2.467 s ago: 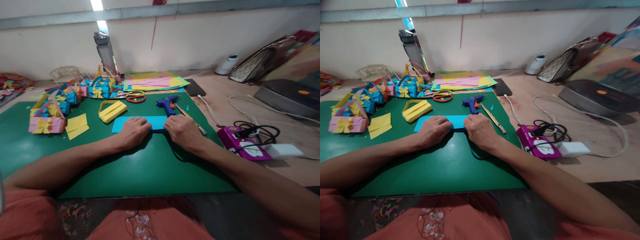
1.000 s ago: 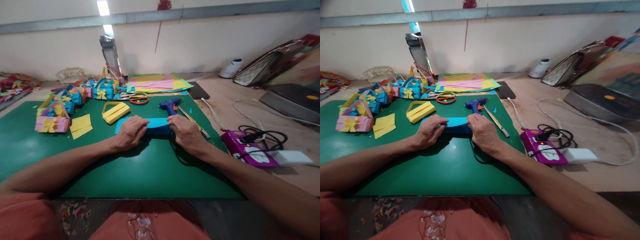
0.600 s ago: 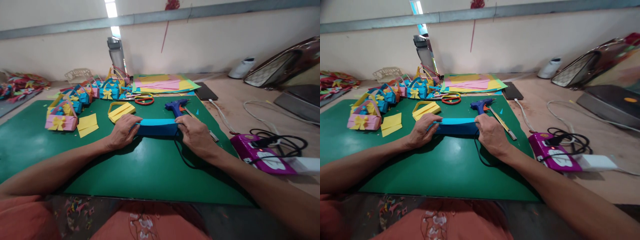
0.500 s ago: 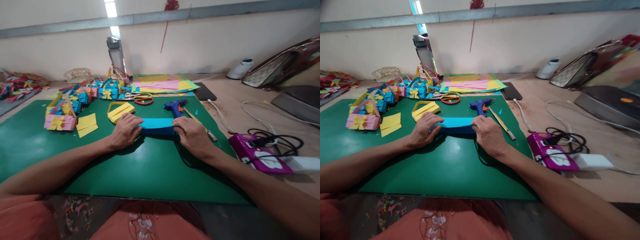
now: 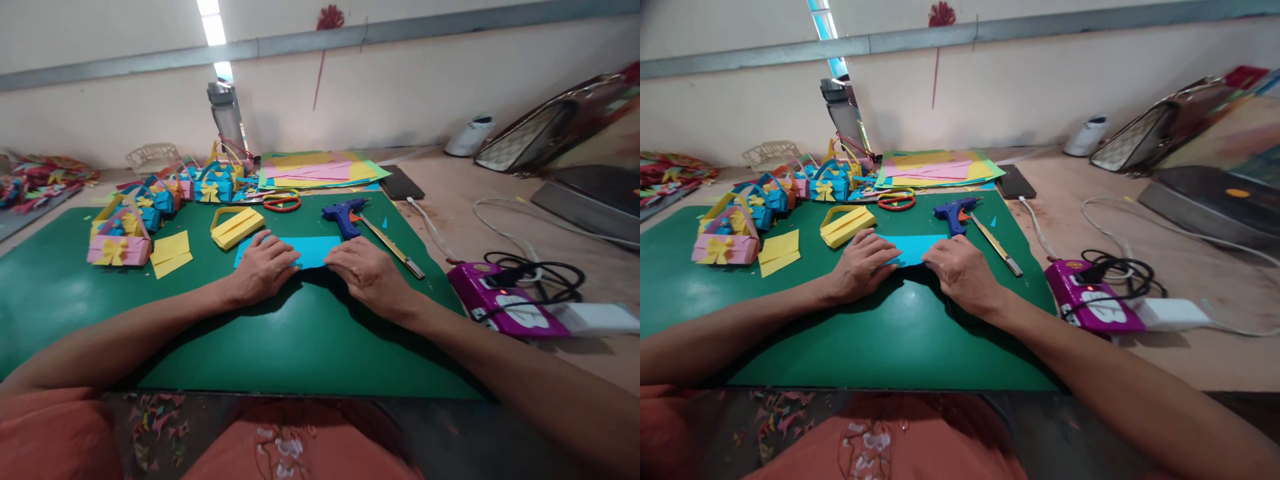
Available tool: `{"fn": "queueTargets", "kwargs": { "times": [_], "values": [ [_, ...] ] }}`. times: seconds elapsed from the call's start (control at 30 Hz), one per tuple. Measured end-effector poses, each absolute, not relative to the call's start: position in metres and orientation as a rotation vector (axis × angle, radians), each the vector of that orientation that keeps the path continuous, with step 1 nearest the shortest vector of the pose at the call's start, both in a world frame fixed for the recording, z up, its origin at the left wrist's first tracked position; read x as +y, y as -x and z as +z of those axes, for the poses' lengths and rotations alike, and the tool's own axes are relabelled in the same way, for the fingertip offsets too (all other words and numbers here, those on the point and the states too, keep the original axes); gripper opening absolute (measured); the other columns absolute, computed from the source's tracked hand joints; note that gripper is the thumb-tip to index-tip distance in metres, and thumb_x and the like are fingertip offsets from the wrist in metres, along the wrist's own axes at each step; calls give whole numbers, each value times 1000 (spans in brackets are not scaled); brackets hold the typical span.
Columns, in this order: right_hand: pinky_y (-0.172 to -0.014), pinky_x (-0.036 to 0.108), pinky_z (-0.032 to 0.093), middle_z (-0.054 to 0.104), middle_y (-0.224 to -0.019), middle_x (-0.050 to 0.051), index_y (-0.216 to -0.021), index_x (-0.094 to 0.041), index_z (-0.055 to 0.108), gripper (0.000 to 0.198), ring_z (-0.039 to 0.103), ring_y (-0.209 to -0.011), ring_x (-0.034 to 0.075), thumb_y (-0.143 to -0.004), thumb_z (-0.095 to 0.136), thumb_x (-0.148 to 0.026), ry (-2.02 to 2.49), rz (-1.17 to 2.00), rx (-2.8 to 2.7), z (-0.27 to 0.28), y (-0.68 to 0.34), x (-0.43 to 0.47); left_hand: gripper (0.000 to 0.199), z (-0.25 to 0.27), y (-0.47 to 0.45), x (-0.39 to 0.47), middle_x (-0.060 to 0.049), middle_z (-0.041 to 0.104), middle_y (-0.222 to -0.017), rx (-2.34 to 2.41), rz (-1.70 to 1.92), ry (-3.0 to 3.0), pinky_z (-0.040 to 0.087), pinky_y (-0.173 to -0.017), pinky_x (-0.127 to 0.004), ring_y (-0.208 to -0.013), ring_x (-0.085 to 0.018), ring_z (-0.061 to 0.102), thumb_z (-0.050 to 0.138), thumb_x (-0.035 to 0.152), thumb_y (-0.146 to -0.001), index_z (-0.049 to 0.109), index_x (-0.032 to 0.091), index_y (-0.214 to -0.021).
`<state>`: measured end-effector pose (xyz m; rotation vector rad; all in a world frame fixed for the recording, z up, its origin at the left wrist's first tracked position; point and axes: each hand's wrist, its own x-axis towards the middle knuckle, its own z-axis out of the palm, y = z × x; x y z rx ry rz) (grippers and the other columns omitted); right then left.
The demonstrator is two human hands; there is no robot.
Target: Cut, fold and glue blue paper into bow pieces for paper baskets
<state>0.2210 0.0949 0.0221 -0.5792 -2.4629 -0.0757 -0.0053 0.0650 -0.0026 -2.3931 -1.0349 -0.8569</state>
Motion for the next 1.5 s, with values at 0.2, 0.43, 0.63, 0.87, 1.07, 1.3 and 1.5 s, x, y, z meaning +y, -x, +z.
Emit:
{"fn": "queueTargets", "kwargs": {
  "times": [0.2,0.43,0.63,0.87,1.07,1.3,1.5],
  "values": [
    [-73,33,43,68,-79,8,-83,-16,64,24,58,-72,17,-91,42,-17,507,-47,-2458,21,-219,95,27,-4,-3,68,-2,68,-80,-1033,-856,2469,37,-92,-38,-74,-15,55,42,23,-93,64,17,-78],
    [-72,33,41,68,-77,8,-82,-16,64,23,57,-71,17,-91,43,-16,518,-25,-2482,17,-217,95,30,-4,-7,68,-4,69,-82,-989,-915,2480,37,-92,-38,-76,-16,58,40,31,-94,64,17,-83],
    [-71,32,41,68,-76,7,-83,-16,64,24,55,-70,17,-90,41,-14,516,-36,-2488,18,-215,94,26,-4,-15,72,-3,69,-82,-963,-944,2491,37,-91,-36,-75,-14,59,41,26,-94,63,17,-85],
    [-71,33,42,68,-75,7,-82,-15,63,22,54,-70,17,-91,43,-17,543,-34,-2485,18,-215,94,29,-6,-17,77,-4,69,-79,-957,-958,2544,41,-76,-32,-72,-15,57,38,25,-95,62,15,-82],
    [-71,33,42,67,-76,7,-81,-16,62,21,54,-70,17,-90,43,-15,536,-47,-2484,17,-216,94,32,-8,-19,79,-6,69,-81,-941,-1037,2568,42,-74,-32,-74,-16,58,39,32,-96,63,14,-86],
    [-72,34,43,67,-77,6,-83,-17,62,19,55,-71,17,-90,44,-16,571,-18,-2462,17,-216,95,29,-7,-17,80,-5,67,-76,-1022,-1087,2610,43,-70,-30,-72,-15,59,42,29,-94,64,15,-82],
    [-73,35,43,68,-78,6,-84,-19,61,18,56,-71,17,-90,44,-16,584,4,-2456,16,-216,96,27,-4,-17,79,-5,68,-79,-1017,-1010,2701,43,-71,-29,-74,-15,60,43,30,-93,63,15,-82]
  ]
}}
